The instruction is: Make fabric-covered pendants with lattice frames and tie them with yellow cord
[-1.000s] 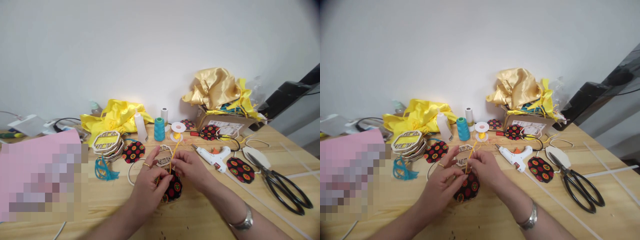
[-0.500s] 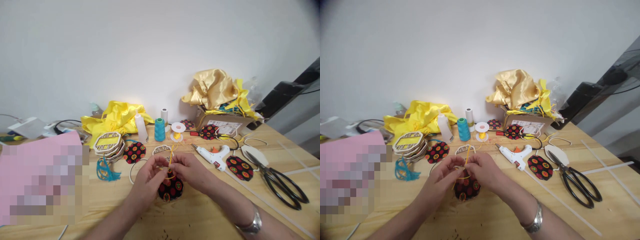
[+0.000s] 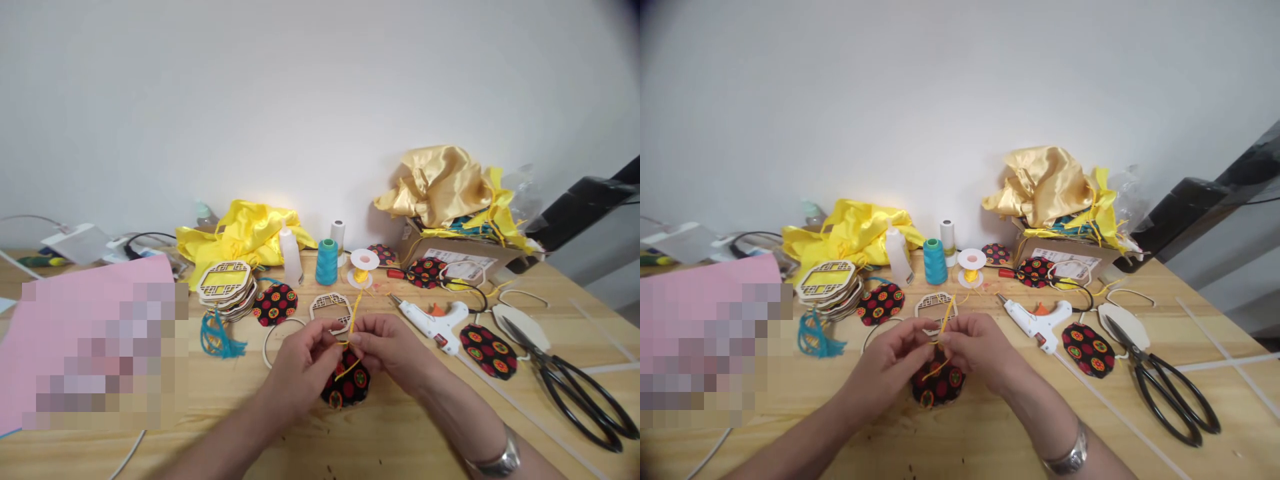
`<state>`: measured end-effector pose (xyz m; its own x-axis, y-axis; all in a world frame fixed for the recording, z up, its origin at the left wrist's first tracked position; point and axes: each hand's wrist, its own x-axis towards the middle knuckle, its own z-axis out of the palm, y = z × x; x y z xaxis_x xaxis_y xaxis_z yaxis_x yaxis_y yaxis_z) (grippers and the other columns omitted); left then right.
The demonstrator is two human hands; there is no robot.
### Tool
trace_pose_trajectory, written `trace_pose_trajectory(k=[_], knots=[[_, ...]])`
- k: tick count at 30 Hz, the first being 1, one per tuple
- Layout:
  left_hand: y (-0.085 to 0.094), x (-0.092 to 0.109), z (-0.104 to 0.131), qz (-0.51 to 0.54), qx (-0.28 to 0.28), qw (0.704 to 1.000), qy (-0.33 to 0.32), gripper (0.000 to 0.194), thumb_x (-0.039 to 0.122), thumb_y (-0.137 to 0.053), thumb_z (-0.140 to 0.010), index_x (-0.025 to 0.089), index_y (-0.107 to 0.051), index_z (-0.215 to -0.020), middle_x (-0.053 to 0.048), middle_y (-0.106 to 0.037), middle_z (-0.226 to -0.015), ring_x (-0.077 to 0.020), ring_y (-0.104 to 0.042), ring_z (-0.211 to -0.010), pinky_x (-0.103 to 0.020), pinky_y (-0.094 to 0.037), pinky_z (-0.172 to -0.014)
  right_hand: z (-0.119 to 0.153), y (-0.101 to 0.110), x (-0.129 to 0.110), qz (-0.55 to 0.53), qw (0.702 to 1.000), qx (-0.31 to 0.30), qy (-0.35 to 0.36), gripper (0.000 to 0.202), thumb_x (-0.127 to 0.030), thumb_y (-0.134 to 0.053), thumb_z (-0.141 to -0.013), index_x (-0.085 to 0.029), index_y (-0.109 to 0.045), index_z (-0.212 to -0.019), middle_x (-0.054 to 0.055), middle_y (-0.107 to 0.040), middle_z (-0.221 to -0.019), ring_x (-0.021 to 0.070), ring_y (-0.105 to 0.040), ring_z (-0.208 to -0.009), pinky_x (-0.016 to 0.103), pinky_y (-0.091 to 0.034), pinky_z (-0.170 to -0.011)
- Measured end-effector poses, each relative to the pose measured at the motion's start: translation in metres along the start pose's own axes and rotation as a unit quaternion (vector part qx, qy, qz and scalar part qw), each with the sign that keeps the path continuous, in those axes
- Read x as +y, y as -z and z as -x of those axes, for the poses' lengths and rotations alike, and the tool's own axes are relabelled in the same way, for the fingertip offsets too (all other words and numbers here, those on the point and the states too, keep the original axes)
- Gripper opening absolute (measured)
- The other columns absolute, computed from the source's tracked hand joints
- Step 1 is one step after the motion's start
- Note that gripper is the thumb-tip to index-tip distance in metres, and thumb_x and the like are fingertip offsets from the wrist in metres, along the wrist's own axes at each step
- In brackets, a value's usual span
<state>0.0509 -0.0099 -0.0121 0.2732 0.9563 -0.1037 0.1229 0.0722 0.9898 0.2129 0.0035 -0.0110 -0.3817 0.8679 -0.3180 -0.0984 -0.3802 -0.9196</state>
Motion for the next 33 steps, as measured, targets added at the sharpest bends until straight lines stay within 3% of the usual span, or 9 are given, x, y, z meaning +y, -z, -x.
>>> trace_pose_trajectory(k=[3, 5, 10, 13, 16, 18, 23, 28, 33], knots=[[0.005, 0.000, 0.000, -0.018, 0.111, 0.991, -0.066, 0.027, 0.022, -0.052, -0.080, 0.017, -0.056, -0.106, -0.008, -0.063, -0.104, -0.0215, -0.059, -0.098, -0.034, -0.045, -0.086, 0.002, 0.002, -0.001, -0.046, 0.998, -0.043, 0.001, 0.029, -0.034, -0.069, -0.065, -0.014, -0.049, -0.060, -0.005, -0.047, -0.051, 0.0026, -0.030, -0.039, 0.019, -0.015, -0.040], [0.006, -0.002, 0.001, -0.035, 0.140, 0.982, -0.120, 0.027, 0.022, -0.051, -0.082, 0.019, -0.054, -0.109, -0.009, -0.054, -0.122, -0.0229, -0.050, -0.114, -0.036, -0.038, -0.097, 0.002, 0.000, -0.001, -0.041, 0.998, -0.038, 0.001, 0.029, -0.035, -0.070, -0.064, -0.014, -0.049, -0.060, -0.005, -0.048, -0.051, 0.0029, -0.030, -0.039, 0.019, -0.016, -0.040], [0.001, -0.003, 0.008, -0.144, 0.062, 0.969, -0.192, 0.032, 0.018, -0.047, -0.085, 0.020, -0.054, -0.116, -0.010, -0.044, -0.133, -0.0233, -0.040, -0.124, -0.039, -0.030, -0.105, 0.000, -0.005, 0.000, 0.038, 0.999, 0.034, 0.012, 0.025, -0.033, -0.066, -0.065, -0.016, -0.050, -0.058, -0.007, -0.042, -0.045, 0.0045, -0.030, -0.040, 0.020, -0.018, -0.040], [-0.002, 0.000, 0.012, -0.177, 0.163, 0.931, -0.273, 0.047, 0.012, -0.050, -0.082, 0.023, -0.043, -0.127, -0.009, -0.034, -0.140, -0.0242, -0.027, -0.132, -0.043, -0.020, -0.110, -0.004, -0.002, 0.006, 0.103, 0.991, 0.075, 0.041, 0.019, -0.028, -0.062, -0.068, -0.016, -0.051, -0.058, -0.006, -0.043, -0.047, 0.0058, -0.033, -0.042, 0.020, -0.023, -0.042], [-0.003, 0.001, 0.012, -0.093, 0.234, 0.912, -0.323, 0.050, 0.010, -0.048, -0.083, 0.027, -0.039, -0.129, -0.006, -0.027, -0.144, -0.0245, -0.020, -0.135, -0.045, -0.019, -0.110, -0.007, 0.001, 0.010, 0.149, 0.982, 0.100, 0.053, 0.016, -0.026, -0.059, -0.069, -0.016, -0.052, -0.059, -0.004, -0.046, -0.050, 0.0069, -0.035, -0.045, 0.021, -0.027, -0.044], [-0.004, -0.001, 0.012, -0.068, 0.180, 0.937, -0.293, 0.046, 0.012, -0.047, -0.084, 0.026, -0.042, -0.127, -0.007, -0.031, -0.143, -0.0246, -0.025, -0.133, -0.043, -0.024, -0.109, -0.007, 0.002, 0.010, 0.159, 0.981, 0.100, 0.058, 0.016, -0.027, -0.058, -0.070, -0.016, -0.052, -0.059, -0.005, -0.045, -0.050, 0.0070, -0.035, -0.045, 0.021, -0.027, -0.044], [-0.005, -0.007, 0.008, -0.069, 0.012, 0.992, -0.107, 0.036, 0.022, -0.048, -0.086, 0.023, -0.050, -0.122, -0.010, -0.054, -0.126, -0.0228, -0.054, -0.111, -0.037, -0.042, -0.095, -0.001, -0.003, 0.002, 0.173, 0.978, 0.082, 0.077, 0.017, -0.026, -0.058, -0.070, -0.016, -0.053, -0.058, -0.004, -0.046, -0.049, 0.0076, -0.036, -0.046, 0.021, -0.027, -0.044], [-0.004, 0.001, 0.004, -0.057, -0.001, 0.998, -0.034, 0.023, 0.027, -0.052, -0.083, 0.022, -0.066, -0.100, -0.004, -0.069, -0.094, -0.0202, -0.062, -0.087, -0.030, -0.047, -0.079, -0.001, -0.003, 0.000, 0.188, 0.976, 0.087, 0.072, 0.011, -0.023, -0.058, -0.069, -0.015, -0.058, -0.062, -0.002, -0.053, -0.054, 0.0083, -0.042, -0.048, 0.021, -0.030, -0.046], [-0.003, 0.007, 0.002, -0.031, 0.026, 0.998, 0.053, 0.016, 0.031, -0.060, -0.075, 0.018, -0.070, -0.075, 0.000, -0.063, -0.064, -0.0150, -0.055, -0.062, -0.023, -0.042, -0.056, 0.000, -0.003, -0.002, 0.172, 0.979, 0.079, 0.069, 0.011, -0.022, -0.059, -0.068, -0.015, -0.057, -0.061, -0.003, -0.053, -0.054, 0.0081, -0.044, -0.049, 0.021, -0.032, -0.049]])
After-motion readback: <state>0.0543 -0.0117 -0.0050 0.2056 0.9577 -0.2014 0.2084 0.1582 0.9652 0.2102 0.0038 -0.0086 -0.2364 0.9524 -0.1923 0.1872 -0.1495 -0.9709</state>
